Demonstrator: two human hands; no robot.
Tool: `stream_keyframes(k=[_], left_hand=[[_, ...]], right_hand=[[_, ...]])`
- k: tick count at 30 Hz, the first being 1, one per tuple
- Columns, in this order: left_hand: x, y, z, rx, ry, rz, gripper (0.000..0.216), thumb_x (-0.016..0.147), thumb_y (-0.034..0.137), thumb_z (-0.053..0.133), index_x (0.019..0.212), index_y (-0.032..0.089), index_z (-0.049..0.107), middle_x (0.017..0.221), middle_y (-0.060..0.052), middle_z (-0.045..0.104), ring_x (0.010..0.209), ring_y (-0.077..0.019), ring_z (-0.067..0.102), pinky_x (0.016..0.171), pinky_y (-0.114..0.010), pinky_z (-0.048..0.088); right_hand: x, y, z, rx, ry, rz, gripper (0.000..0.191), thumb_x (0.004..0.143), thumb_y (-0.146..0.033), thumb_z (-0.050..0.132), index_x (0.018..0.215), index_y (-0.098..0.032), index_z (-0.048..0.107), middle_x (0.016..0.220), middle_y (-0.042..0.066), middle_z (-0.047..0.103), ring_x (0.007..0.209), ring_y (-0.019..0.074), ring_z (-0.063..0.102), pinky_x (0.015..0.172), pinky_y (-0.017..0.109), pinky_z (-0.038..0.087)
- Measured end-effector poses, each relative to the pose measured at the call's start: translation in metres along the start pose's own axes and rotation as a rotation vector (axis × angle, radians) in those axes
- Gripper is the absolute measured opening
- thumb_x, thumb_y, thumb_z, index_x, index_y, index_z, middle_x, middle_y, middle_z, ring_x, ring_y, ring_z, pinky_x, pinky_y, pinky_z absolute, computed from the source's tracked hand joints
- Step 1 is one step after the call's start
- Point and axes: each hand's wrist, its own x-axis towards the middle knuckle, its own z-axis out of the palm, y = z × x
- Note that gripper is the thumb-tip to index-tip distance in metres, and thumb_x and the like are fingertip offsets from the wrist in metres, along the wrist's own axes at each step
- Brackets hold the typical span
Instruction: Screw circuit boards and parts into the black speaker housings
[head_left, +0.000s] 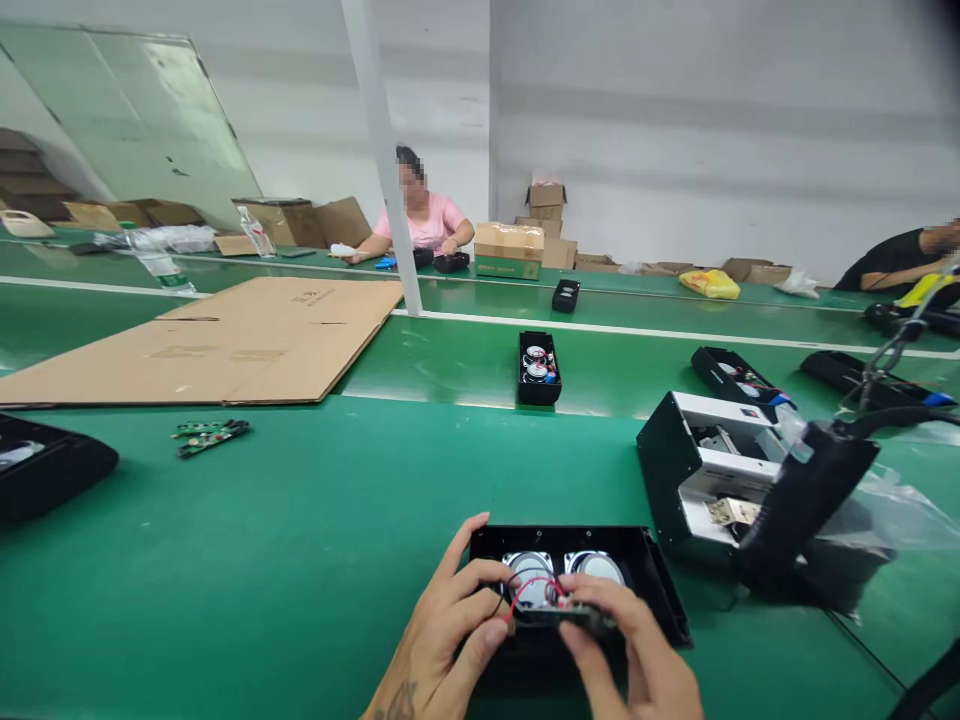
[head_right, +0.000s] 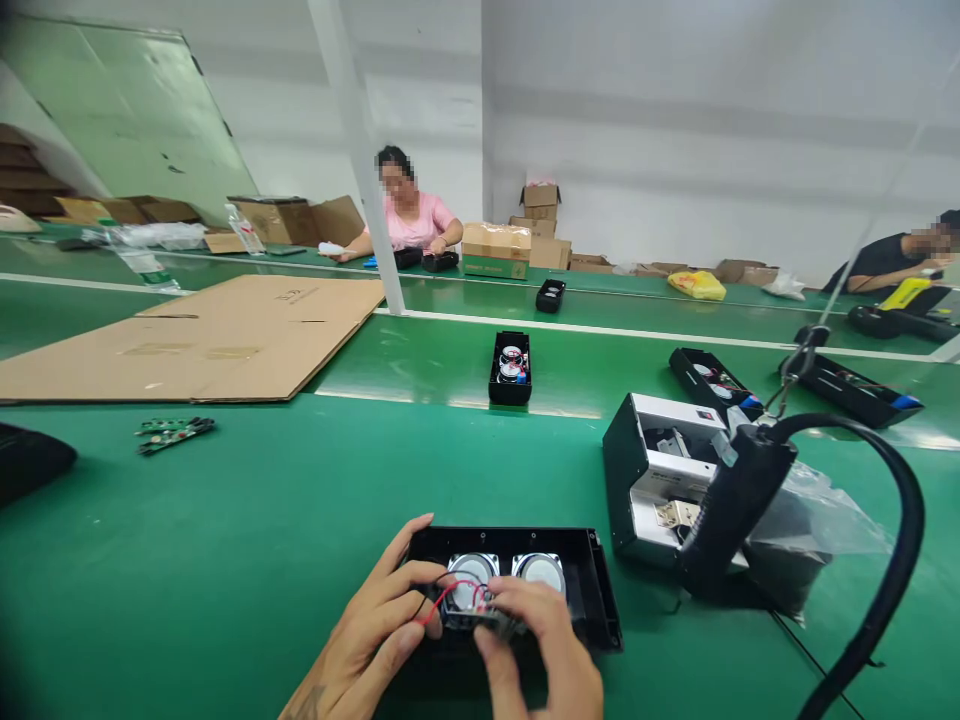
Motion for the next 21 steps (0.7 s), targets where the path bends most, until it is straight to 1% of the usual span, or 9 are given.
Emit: stream_keyframes(k=[3, 5, 8, 11, 13, 15, 17, 19, 21], left_hand=[[0.008, 0.003, 0.007, 0.028, 0.091, -0.012, 0.034, 0.115, 0.031, 0.043, 0.102, 0.025, 0.075, 0.107, -0.006, 0.077, 0.148, -0.0286, 0.057, 0.132, -0.051, 0.041], [0.014, 0.005, 0.012, 0.056, 0.177, -0.094, 0.027, 0.113, 0.030, 0.047, 0.109, 0.025, 0.073, 0.111, -0.007, 0.077, 0.142, -0.0286, 0.062, 0.121, -0.045, 0.054], [0.023, 0.009, 0.016, 0.086, 0.288, -0.170, 0.021, 0.111, 0.029, 0.051, 0.120, 0.025, 0.070, 0.124, -0.011, 0.074, 0.136, -0.0285, 0.065, 0.102, -0.038, 0.064], [0.029, 0.014, 0.012, 0.097, 0.244, -0.061, 0.025, 0.110, 0.020, 0.045, 0.112, 0.026, 0.070, 0.115, -0.009, 0.074, 0.124, -0.0250, 0.070, 0.105, -0.040, 0.063], [0.029, 0.019, 0.005, 0.112, 0.185, -0.021, 0.032, 0.108, 0.014, 0.041, 0.102, 0.026, 0.071, 0.125, -0.009, 0.073, 0.129, -0.0247, 0.068, 0.110, -0.042, 0.061], [0.025, 0.023, -0.003, 0.142, 0.105, -0.025, 0.031, 0.105, 0.012, 0.045, 0.102, 0.026, 0.072, 0.147, -0.010, 0.065, 0.146, -0.0293, 0.059, 0.116, -0.048, 0.058], [0.020, 0.026, -0.009, 0.173, -0.029, -0.019, 0.021, 0.101, 0.018, 0.059, 0.113, 0.027, 0.073, 0.163, -0.010, 0.054, 0.160, -0.0381, 0.042, 0.124, -0.063, 0.049], [0.017, 0.024, -0.012, 0.205, -0.153, -0.003, 0.033, 0.091, 0.029, 0.080, 0.124, 0.029, 0.071, 0.170, -0.010, 0.047, 0.166, -0.0456, 0.028, 0.128, -0.077, 0.035], [0.016, 0.019, -0.008, 0.246, -0.222, 0.019, 0.050, 0.078, 0.034, 0.094, 0.123, 0.028, 0.072, 0.170, -0.010, 0.046, 0.167, -0.0489, 0.023, 0.130, -0.082, 0.024]], right_hand=[[0.015, 0.004, -0.012, 0.140, 0.043, 0.342, 0.033, 0.086, -0.044, 0.089, 0.106, -0.020, 0.081, 0.092, 0.007, 0.086, 0.081, 0.0229, 0.083, 0.073, 0.026, 0.070], [0.025, 0.008, -0.020, 0.176, -0.045, 0.372, 0.036, 0.085, -0.045, 0.090, 0.109, -0.019, 0.082, 0.088, 0.007, 0.086, 0.077, 0.0229, 0.083, 0.069, 0.024, 0.070], [0.039, 0.011, -0.031, 0.085, -0.237, 0.147, 0.026, 0.095, -0.036, 0.081, 0.116, -0.023, 0.084, 0.097, 0.007, 0.087, 0.083, 0.0218, 0.084, 0.074, 0.023, 0.069], [0.052, 0.005, -0.038, -0.073, -0.407, -0.179, 0.032, 0.104, -0.018, 0.064, 0.130, -0.030, 0.079, 0.110, 0.005, 0.085, 0.094, 0.0181, 0.082, 0.081, 0.022, 0.067], [0.059, -0.003, -0.041, -0.169, -0.493, -0.369, 0.041, 0.105, -0.009, 0.055, 0.133, -0.031, 0.076, 0.107, 0.004, 0.083, 0.092, 0.0161, 0.079, 0.078, 0.024, 0.066], [0.064, -0.011, -0.043, -0.255, -0.538, -0.511, 0.040, 0.104, -0.004, 0.053, 0.126, -0.027, 0.077, 0.098, 0.003, 0.082, 0.083, 0.0150, 0.076, 0.074, 0.026, 0.063], [0.066, -0.016, -0.043, -0.311, -0.568, -0.588, 0.034, 0.103, -0.003, 0.055, 0.115, -0.024, 0.078, 0.092, 0.001, 0.082, 0.076, 0.0142, 0.075, 0.075, 0.029, 0.060], [0.064, -0.016, -0.041, -0.336, -0.599, -0.620, 0.031, 0.102, -0.002, 0.056, 0.110, -0.023, 0.077, 0.090, 0.000, 0.083, 0.074, 0.0135, 0.075, 0.077, 0.031, 0.056], [0.059, -0.014, -0.036, -0.352, -0.616, -0.629, 0.033, 0.102, -0.001, 0.053, 0.109, -0.023, 0.076, 0.089, -0.001, 0.084, 0.073, 0.0135, 0.074, 0.077, 0.032, 0.052]])
